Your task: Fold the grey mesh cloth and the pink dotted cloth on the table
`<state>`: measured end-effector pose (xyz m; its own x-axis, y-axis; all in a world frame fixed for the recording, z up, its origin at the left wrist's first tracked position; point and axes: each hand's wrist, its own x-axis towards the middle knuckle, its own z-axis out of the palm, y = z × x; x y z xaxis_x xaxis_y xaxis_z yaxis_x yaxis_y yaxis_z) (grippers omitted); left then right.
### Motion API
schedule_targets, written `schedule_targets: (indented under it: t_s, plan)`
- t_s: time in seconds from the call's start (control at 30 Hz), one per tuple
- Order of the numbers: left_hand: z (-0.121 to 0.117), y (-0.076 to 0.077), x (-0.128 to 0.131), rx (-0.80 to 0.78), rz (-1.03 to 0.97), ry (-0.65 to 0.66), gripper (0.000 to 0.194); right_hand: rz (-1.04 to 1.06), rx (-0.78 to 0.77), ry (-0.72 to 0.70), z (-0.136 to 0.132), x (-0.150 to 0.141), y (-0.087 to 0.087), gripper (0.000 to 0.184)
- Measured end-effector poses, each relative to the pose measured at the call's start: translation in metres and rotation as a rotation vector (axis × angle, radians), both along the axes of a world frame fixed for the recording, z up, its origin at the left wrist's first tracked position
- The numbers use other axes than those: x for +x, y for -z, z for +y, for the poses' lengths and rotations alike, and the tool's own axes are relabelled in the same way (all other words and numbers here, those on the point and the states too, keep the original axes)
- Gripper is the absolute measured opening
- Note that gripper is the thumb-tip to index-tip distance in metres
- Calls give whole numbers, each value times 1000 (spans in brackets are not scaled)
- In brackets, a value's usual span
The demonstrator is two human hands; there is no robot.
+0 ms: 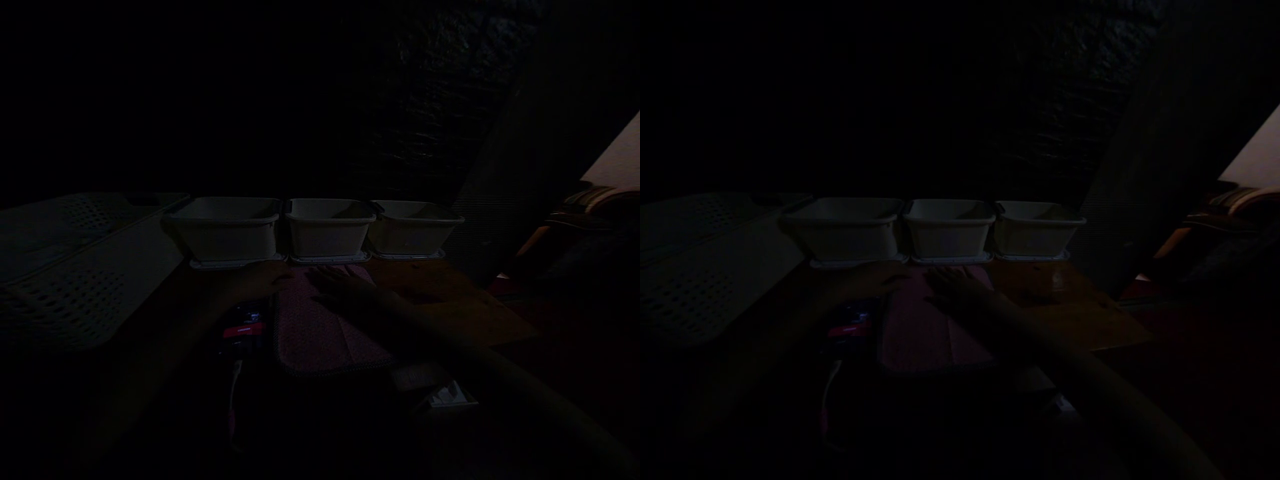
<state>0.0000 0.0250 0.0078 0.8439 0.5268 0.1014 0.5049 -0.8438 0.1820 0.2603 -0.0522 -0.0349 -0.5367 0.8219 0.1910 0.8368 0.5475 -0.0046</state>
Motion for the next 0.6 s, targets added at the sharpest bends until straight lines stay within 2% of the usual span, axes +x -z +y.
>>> schedule_targets:
  t_s: [0.13, 0.33, 0.53, 0.6]
  plan:
    - [8, 8, -2, -63, -35, -14, 33, 35, -49, 69, -4, 16, 8, 59]
    - [15, 14, -3, -67, -48, -25, 33, -17, -45, 106, -9, 40, 8, 60]
    - [21, 18, -6, -60, -59, 11, 32, 5, -124, 249, -2, 65, 12, 65]
    - [21, 16, -5, -33, -45, 14, 32, 16, -138, 246, 3, 75, 13, 62]
